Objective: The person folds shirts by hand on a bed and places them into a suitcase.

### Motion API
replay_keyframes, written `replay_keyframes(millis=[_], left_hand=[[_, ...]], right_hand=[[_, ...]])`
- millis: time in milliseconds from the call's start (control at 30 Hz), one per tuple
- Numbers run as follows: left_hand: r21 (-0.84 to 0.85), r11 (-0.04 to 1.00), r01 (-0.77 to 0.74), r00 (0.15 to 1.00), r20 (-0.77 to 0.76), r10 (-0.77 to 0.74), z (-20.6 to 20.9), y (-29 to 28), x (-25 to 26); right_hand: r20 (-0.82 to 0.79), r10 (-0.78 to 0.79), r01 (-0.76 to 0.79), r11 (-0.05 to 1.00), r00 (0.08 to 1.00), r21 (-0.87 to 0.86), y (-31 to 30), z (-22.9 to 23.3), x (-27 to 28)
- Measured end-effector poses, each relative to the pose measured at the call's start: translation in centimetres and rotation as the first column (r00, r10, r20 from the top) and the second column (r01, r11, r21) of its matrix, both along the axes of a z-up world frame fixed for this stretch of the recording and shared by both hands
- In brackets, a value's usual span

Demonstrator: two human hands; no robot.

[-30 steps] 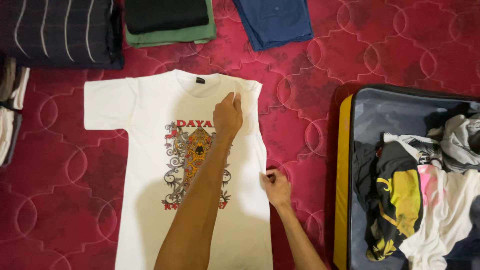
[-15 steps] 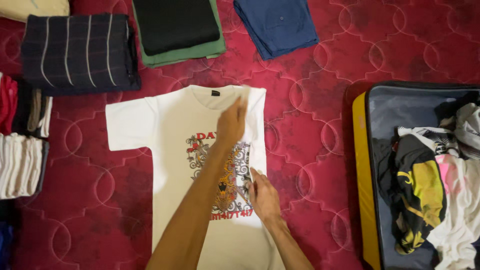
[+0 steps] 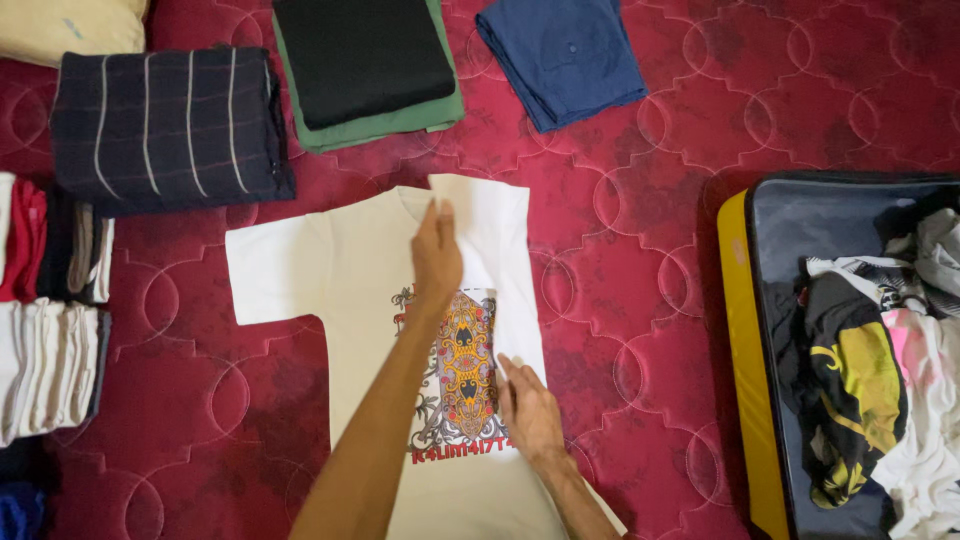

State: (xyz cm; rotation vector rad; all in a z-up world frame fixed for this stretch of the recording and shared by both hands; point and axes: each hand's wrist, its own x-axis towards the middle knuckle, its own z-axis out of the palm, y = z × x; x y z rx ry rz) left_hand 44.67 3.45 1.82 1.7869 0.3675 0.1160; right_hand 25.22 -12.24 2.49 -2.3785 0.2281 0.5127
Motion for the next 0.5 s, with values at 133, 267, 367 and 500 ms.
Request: replay_keyframes(millis=[133,267,367,500], left_hand=[[-0.027,0.997,-0.066,0.982,0.177,0.069,1.1,3.1,0.3],[-0.002,0.997,-0.078,0.997,0.004,0.078,1.4,5.0,-0.4],[-0.022,0.997,-0.073,0.997,-0.012,0.073,1.0,5.6,-1.2],[-0.033,0.998,-0.049,0.999,0.018,0.05,0.9,6.1,-2.0]], right_hand=[[0.257,0.091,-0.11,0.992,0.962,0.061,1.6,-0.1,-0.4],[0.253,0.126,-0.159,0.981,0.959,0.113,3.2,0.2,-0.3],[0.111,0.114,-0.124,0.989,0.987,0.084,3.9,0.4,0.1],[-0.003,0.097,-0.096,0.989,0.995,0.115,3.1,-0.3,2.2]])
